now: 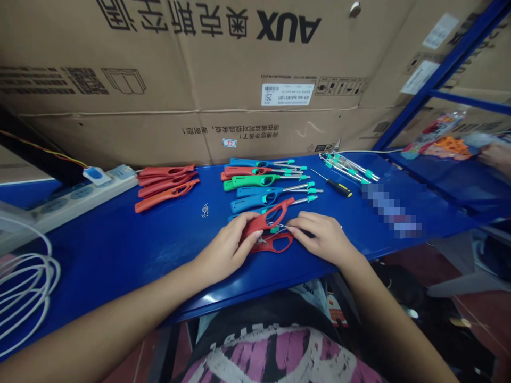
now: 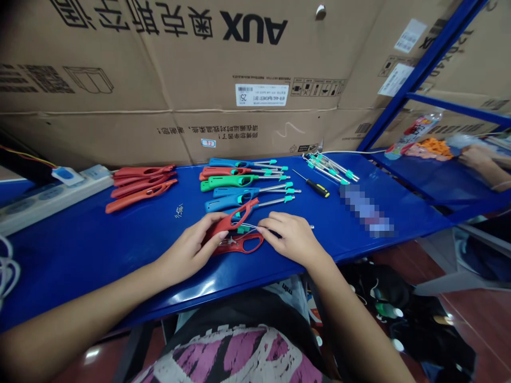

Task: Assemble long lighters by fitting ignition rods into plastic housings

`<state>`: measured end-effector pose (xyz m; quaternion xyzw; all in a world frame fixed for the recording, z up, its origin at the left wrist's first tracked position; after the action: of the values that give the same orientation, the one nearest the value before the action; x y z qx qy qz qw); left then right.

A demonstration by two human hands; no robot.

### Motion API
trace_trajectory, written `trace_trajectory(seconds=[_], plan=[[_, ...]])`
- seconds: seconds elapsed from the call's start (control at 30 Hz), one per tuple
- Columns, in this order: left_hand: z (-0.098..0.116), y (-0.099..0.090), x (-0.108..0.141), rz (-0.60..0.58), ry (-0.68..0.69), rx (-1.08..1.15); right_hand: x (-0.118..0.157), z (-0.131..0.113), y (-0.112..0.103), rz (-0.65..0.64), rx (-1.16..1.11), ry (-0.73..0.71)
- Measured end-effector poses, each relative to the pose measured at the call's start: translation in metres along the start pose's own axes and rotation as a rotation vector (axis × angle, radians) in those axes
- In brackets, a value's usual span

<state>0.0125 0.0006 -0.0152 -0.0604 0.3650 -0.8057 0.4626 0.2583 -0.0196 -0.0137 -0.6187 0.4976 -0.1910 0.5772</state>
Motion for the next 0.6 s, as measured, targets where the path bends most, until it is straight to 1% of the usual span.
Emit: trace_trajectory(seconds=[0.07, 0.17, 0.37, 0.47, 0.5, 0.53, 0.6], plan=[[0.001, -0.002, -0.001, 0.01, 0.003, 0.011, -0.001, -0.001, 0.002, 0.009, -0.007, -0.021], [0.001, -0.005, -0.002, 0.057, -0.013, 0.058, -0.003, -0.003, 0.005, 0.0, -0.034, -0.031], [-0.004, -0.008, -0.005, 0.198, -0.047, 0.277, -0.002, -0.001, 0.005, -0.015, -0.061, -0.002], [-0.007, -0.012, -0.005, 0.258, -0.085, 0.253, -0.001, 0.0, 0.005, -0.006, -0.083, 0.003], [-0.007, -0.013, -0.006, 0.247, -0.096, 0.21, -0.001, 0.0, 0.005, -0.001, -0.086, 0.0], [-0.006, -0.013, -0.005, 0.21, -0.099, 0.154, -0.002, 0.0, 0.005, 0.001, -0.087, -0.003], [-0.003, -0.012, -0.005, 0.092, -0.086, 0.011, -0.002, 0.0, 0.006, -0.003, -0.081, -0.01]])
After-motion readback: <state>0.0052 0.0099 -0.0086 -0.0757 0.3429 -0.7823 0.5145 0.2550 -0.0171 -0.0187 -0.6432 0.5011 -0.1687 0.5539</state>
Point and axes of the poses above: each hand's wrist, its own x-axis away from the middle knuckle, its own y-axis out of the palm, z = x × y, the point moved 2 cm from there along -x, towards the middle knuckle
